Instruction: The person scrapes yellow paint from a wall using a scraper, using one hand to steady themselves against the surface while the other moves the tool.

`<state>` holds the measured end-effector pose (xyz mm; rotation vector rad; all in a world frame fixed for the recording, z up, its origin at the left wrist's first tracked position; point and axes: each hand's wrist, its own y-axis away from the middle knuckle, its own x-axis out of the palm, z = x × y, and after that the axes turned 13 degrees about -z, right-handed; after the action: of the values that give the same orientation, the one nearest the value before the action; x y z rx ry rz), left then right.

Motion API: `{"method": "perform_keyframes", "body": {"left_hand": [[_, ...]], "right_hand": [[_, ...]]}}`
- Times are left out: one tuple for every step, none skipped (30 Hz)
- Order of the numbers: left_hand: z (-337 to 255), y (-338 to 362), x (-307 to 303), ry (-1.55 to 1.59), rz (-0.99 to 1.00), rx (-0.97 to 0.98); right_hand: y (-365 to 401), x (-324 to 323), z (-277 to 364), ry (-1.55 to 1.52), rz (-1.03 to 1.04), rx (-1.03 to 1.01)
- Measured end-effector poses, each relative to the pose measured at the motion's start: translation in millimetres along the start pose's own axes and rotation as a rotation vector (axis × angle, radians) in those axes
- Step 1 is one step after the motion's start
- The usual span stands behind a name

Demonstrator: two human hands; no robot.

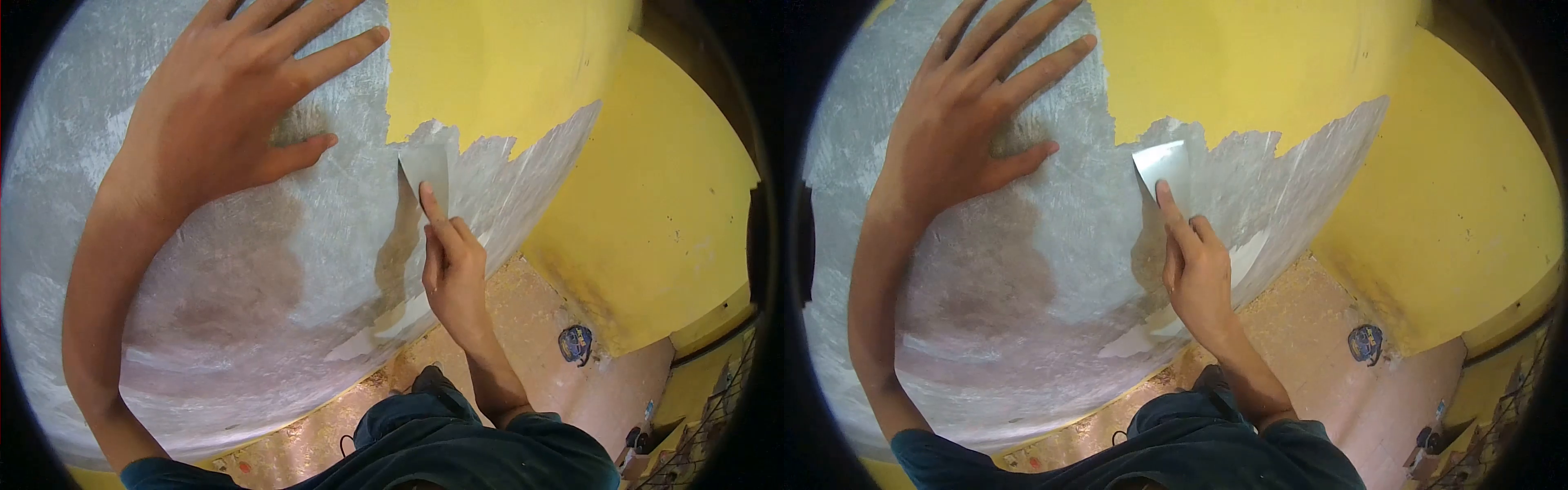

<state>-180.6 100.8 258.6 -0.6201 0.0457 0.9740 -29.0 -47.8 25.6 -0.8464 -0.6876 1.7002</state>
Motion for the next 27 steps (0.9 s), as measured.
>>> {"method": "perform_keyframes", "body": {"left_hand": [[-0.5, -2.1, -4.5, 0.078, 0.108, -0.025], [-1.8, 1.1, 3.4, 0.086, 0.108, -0.02], [-2.1, 6.1, 16.8, -0.01, -0.017, 0.023], [-1.0, 8.4, 25.0, -0.111, -0.144, 0.06], [0.1, 7.3, 25.5, -0.112, -0.147, 0.059], [0.7, 7.4, 25.4, -0.1, -0.142, 0.057], [1.4, 8.1, 24.8, -0.091, -0.134, 0.054], [2.2, 6.2, 17.7, -0.099, -0.13, 0.049], [2.1, 2.1, 5.7, -0.019, -0.02, 0.025], [1.0, 0.2, -0.2, 0.068, 0.089, 0.0], [0.5, 2.6, 6.4, 0.075, 0.091, -0.003], [0.1, 6.1, 18.2, -0.014, -0.023, 0.023], [-0.9, 7.7, 25.3, -0.102, -0.14, 0.051], [-1.4, 7.1, 25.7, -0.096, -0.143, 0.057], [-0.7, 6.7, 25.0, -0.151, -0.106, 0.064], [-0.1, 7.1, 24.5, -0.207, -0.065, 0.068], [0.2, 8.0, 25.7, -0.21, -0.062, 0.069], [0.8, 9.4, 27.8, -0.167, -0.122, 0.073], [1.5, 10.4, 29.2, -0.123, -0.182, 0.075], [2.1, 11.0, 29.3, -0.124, -0.179, 0.071], [2.4, 10.6, 29.2, -0.21, -0.131, 0.081], [2.0, 9.6, 29.5, -0.293, -0.084, 0.096], [0.6, 8.9, 29.1, -0.289, -0.085, 0.101], [-0.6, 8.6, 27.4, -0.207, -0.126, 0.081], [-1.0, 8.6, 26.3, -0.126, -0.165, 0.06], [-0.7, 8.5, 26.5, -0.134, -0.164, 0.061], [-0.3, 8.8, 27.1, -0.109, -0.172, 0.065]], "right_hand": [[-8.9, -0.1, 1.9, 0.022, -0.015, -0.032], [-14.0, -1.2, 4.0, 0.045, -0.034, -0.059], [-15.5, -2.5, 6.5, 0.05, -0.037, -0.051], [-18.6, -2.9, 9.0, 0.046, -0.043, -0.056], [-20.8, -2.9, 10.4, 0.039, -0.045, -0.066], [-15.0, -3.4, 8.6, 0.038, -0.044, -0.068], [-4.1, -4.2, 4.7, 0.045, -0.006, -0.043], [0.5, -2.9, 2.5, 0.05, 0.031, -0.021], [-1.9, -0.6, 2.4, 0.046, 0.035, -0.029], [-4.5, 0.3, 1.7, 0.029, -0.002, -0.049], [-6.4, -0.8, 2.1, 0.018, -0.038, -0.061], [-10.5, -2.7, 4.4, 0.026, -0.034, -0.05], [-18.4, -4.0, 9.0, 0.04, -0.035, -0.053], [-23.3, -4.6, 11.7, 0.05, -0.04, -0.061], [-20.7, -4.9, 9.5, 0.051, -0.045, -0.06], [-14.3, -4.8, 6.5, 0.074, -0.016, -0.054], [-9.8, -3.9, 5.3, 0.094, 0.014, -0.05], [-9.1, -2.7, 6.3, 0.087, 0.014, -0.055], [-9.4, -2.2, 7.5, 0.06, -0.001, -0.041], [-9.5, -3.0, 8.4, 0.038, -0.013, -0.023], [-13.7, -3.1, 9.6, 0.041, -0.01, -0.019], [-21.2, -2.0, 11.4, 0.043, -0.04, -0.041], [-25.1, -1.0, 12.4, 0.043, -0.073, -0.063], [-23.0, -1.1, 11.0, 0.042, -0.075, -0.062], [-17.4, -1.1, 7.8, 0.057, -0.059, -0.069], [-12.1, -0.3, 4.8, 0.07, -0.044, -0.08], [-6.2, 0.2, 1.8, 0.062, -0.046, -0.086]]}}
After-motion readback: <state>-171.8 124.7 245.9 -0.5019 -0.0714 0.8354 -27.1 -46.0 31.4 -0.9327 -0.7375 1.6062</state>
